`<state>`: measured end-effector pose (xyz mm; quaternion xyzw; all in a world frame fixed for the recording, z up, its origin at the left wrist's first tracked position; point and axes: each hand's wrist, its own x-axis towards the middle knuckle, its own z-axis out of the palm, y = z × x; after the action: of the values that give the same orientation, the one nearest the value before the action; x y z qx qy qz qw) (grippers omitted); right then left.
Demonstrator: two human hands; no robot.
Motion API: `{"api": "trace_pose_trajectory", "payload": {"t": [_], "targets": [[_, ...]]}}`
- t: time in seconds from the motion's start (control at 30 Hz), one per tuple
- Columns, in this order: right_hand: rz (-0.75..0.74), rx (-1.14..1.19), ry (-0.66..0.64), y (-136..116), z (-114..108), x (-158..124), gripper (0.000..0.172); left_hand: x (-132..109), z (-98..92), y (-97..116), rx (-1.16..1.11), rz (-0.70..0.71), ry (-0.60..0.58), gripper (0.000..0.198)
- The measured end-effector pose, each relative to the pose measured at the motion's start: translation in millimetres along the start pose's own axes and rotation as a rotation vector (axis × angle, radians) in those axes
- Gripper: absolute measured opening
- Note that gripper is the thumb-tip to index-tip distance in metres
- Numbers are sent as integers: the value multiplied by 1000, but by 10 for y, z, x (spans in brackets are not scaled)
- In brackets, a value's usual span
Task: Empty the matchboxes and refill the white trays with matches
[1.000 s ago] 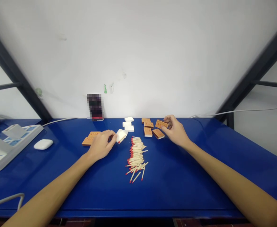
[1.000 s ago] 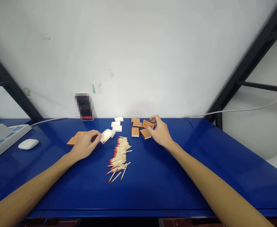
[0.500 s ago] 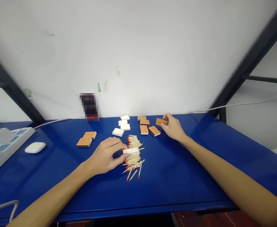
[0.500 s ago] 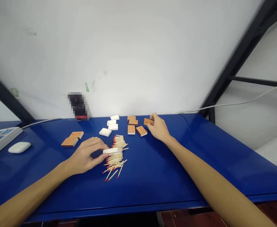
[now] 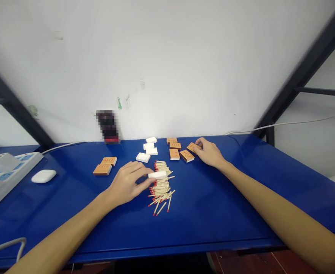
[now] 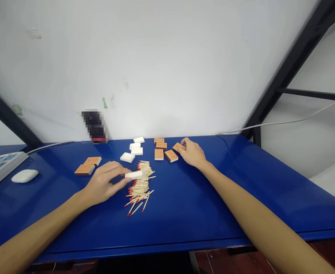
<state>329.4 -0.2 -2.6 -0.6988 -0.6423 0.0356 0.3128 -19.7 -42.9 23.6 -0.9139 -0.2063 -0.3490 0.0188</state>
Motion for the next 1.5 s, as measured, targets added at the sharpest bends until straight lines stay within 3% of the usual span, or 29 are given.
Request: {"api": "trace_pose_trajectory", "payload": {"t": [0.1, 0.2, 0.3, 0.33, 0.47, 0.6, 0.73, 0.83, 1.17, 1.37, 1.43, 1.5], "targets": [[-59, -2, -8, -5, 2, 10, 17, -5, -6, -108, 10, -212, 43, 19], [-121, 6, 27, -90, -64, -1, 21, -16, -32, -239, -1, -413, 0, 27], [-223, 40, 49, -309, -184, -121, 16, -40, -52, -350, 33, -488, -101, 33], [-328, 93, 25, -413, -224, -199, 14, -50, -55, -375, 58, -496, -130, 35], [-831, 140, -215, -890, -330, -648, 10, -77, -59, -406, 121, -512, -228, 35], [-1003, 132, -435, -1209, -358, -1026, 19, -74, -74, -374, 103, -495, -287, 33], [-1040, 65, -517, -1264, -302, -1131, 37, -67, -76, -362, 139, -486, -328, 32], [-1052, 25, -534, -1243, -206, -1125, 42, -69, -57, -374, 179, -477, -335, 30], [-1046, 57, -364, -1216, 34, -1083, 17, -73, -12, -354, 216, -494, -216, 30], [-1034, 130, -337, -1182, -17, -1036, 12, -40, -89, -309, 162, -409, -135, 27], [-1010, 143, -369, -1159, -102, -997, 7, -20, -148, -258, 87, -301, -193, 23], [-943, 125, -425, -1123, -198, -935, 10, 2, -208, -174, -2, -201, -328, 26]]}}
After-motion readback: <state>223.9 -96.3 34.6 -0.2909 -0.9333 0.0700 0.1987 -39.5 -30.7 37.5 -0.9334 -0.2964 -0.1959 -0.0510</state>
